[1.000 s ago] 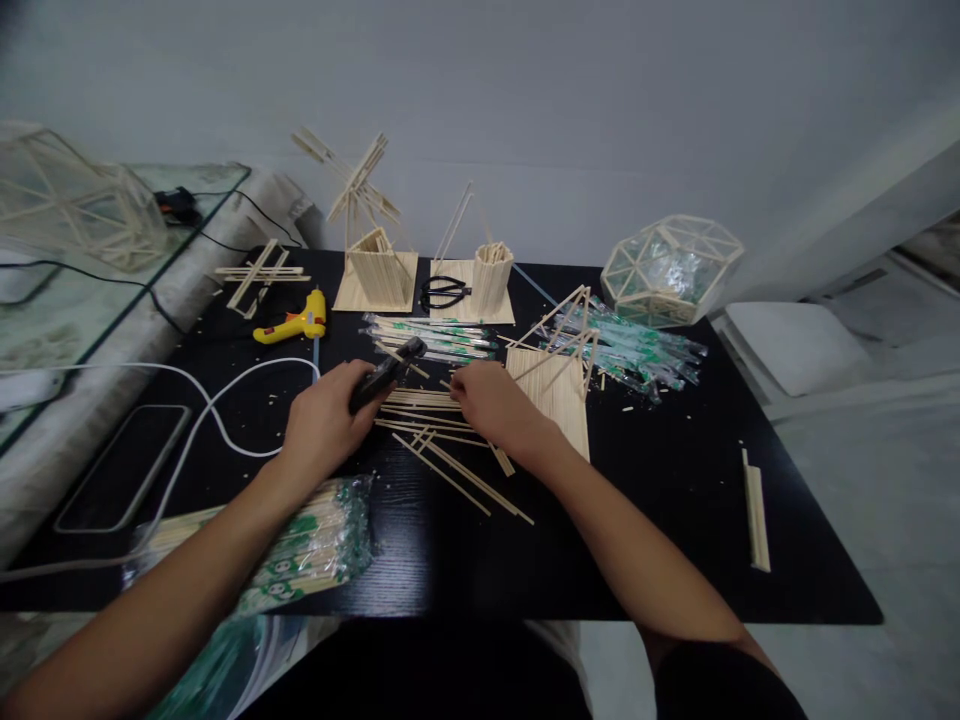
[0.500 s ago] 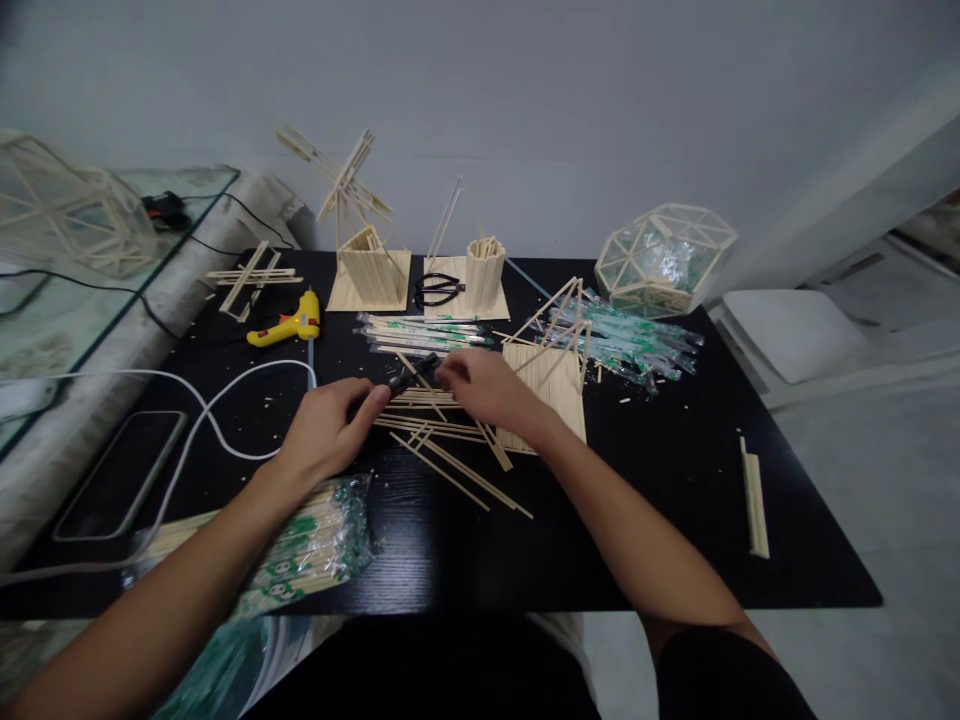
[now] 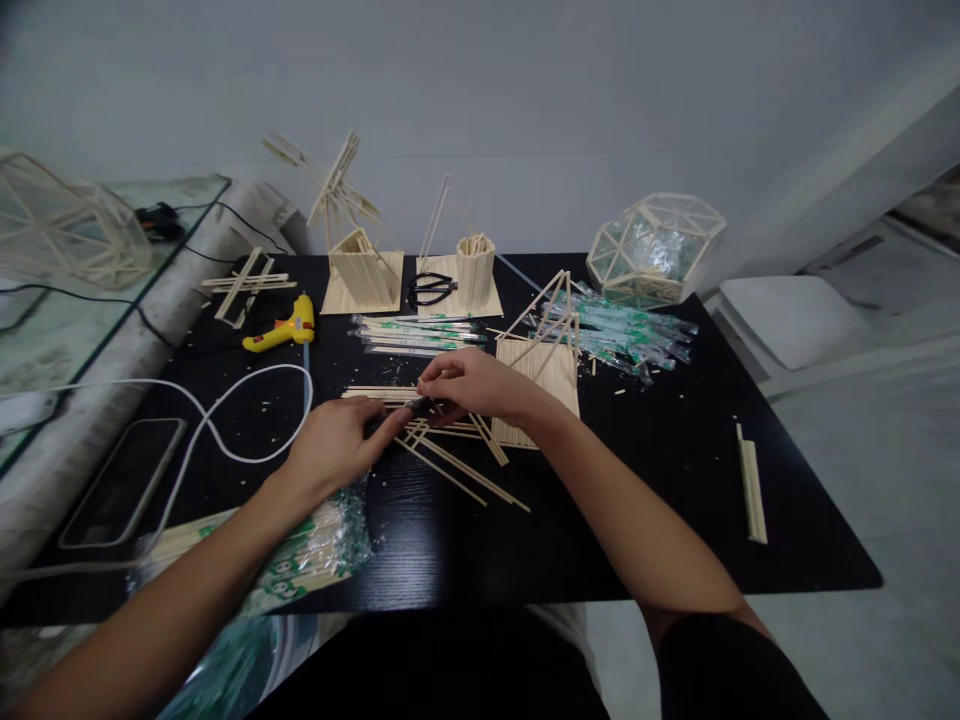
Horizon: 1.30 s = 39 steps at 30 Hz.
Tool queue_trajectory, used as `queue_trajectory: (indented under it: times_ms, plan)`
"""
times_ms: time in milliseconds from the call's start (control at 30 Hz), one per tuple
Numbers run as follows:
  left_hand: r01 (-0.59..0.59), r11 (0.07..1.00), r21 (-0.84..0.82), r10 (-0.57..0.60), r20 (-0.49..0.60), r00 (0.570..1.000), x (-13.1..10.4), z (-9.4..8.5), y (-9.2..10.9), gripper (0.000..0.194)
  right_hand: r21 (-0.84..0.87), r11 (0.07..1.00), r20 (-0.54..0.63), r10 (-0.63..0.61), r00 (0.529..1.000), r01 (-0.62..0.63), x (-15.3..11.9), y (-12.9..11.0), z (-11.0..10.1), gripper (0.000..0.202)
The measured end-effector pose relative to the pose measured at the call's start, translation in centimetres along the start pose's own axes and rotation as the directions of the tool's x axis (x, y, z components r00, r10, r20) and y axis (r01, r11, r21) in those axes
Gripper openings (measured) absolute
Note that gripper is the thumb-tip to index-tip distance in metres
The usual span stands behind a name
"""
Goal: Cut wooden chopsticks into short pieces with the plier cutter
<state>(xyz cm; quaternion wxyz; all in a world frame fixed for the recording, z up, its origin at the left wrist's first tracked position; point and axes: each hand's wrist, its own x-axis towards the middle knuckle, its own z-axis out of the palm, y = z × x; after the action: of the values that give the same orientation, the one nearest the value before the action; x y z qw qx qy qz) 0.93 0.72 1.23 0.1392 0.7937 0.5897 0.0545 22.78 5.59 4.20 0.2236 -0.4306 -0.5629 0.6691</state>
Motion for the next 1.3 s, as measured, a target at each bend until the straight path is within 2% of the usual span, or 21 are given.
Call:
queue_trajectory:
  times_ms: [133,267,333,433,567,633,733,833,933,1000,1067,1133,1200,1300]
  plan:
    - [0.008,0.998,0.067,-0.005,-0.044,0.999,0.1,0.1,0.1,0.068,-0.073,0.997,-0.007,-0.039,0.999,0.038,-0.3,-0.4,-0.3,0.009]
    - [0.073,0.996,0.055,-0.070,-0.063,0.996,0.6,0.0,-0.5,0.071,-0.181,0.980,-0.160,-0.115,0.980,0.086,-0.9,-0.9,-0.6,0.008]
    - [0.116,0.993,-0.012,-0.117,-0.062,0.991,0.9,0.0,-0.9,0.072,-0.257,0.961,-0.212,-0.161,0.964,0.104,-1.3,-1.0,-0.6,0.010]
    - [0.162,0.974,-0.161,-0.176,-0.075,0.982,1.4,-0.2,-1.5,0.074,-0.398,0.915,-0.221,-0.170,0.961,0.070,-1.5,-0.7,-0.6,0.013]
    - [0.191,0.927,-0.322,-0.228,-0.080,0.970,1.6,-0.5,-1.8,0.073,-0.628,0.778,-0.201,-0.192,0.961,0.024,-1.3,-0.1,0.1,0.010]
    - [0.186,0.917,-0.352,-0.227,-0.079,0.971,1.6,-0.4,-1.8,0.072,-0.684,0.729,-0.182,-0.205,0.962,0.026,-1.6,0.2,0.5,0.010]
    - [0.176,0.917,-0.358,-0.215,-0.072,0.974,1.6,-0.3,-1.9,0.072,-0.689,0.725,-0.152,-0.150,0.977,0.004,-3.2,1.2,0.5,0.011]
    - [0.169,0.922,-0.348,-0.204,-0.067,0.977,1.6,0.0,-1.9,0.071,-0.645,0.750,-0.205,0.014,0.979,-0.146,-6.3,2.6,-1.1,0.012]
    - [0.149,0.920,-0.362,-0.186,-0.070,0.980,1.5,0.1,-1.7,0.069,-0.518,0.770,-0.386,0.178,0.905,-0.373,-9.3,3.5,-4.1,0.016]
    - [0.129,0.917,-0.377,-0.172,-0.083,0.981,1.4,0.1,-1.4,0.069,-0.489,0.736,-0.559,0.147,0.816,-0.468,-10.5,3.5,-6.4,0.020]
    - [0.120,0.913,-0.390,-0.170,-0.096,0.981,1.3,0.1,-1.3,0.069,-0.396,0.728,-0.718,0.134,0.683,-0.559,-10.7,3.3,-8.3,0.018]
    - [0.121,0.910,-0.397,-0.173,-0.097,0.980,1.3,0.0,-1.2,0.069,-0.370,0.751,-0.782,0.067,0.620,-0.547,-10.4,3.1,-9.7,0.016]
    - [0.124,0.908,-0.401,-0.176,-0.096,0.980,1.3,0.0,-1.3,0.069,-0.397,0.751,-0.801,-0.002,0.599,-0.528,-10.0,3.1,-10.3,0.011]
    - [0.133,0.900,-0.416,-0.189,-0.094,0.978,1.3,0.0,-1.5,0.069,-0.431,0.700,-0.819,-0.039,0.572,-0.569,-10.2,3.8,-10.5,0.008]
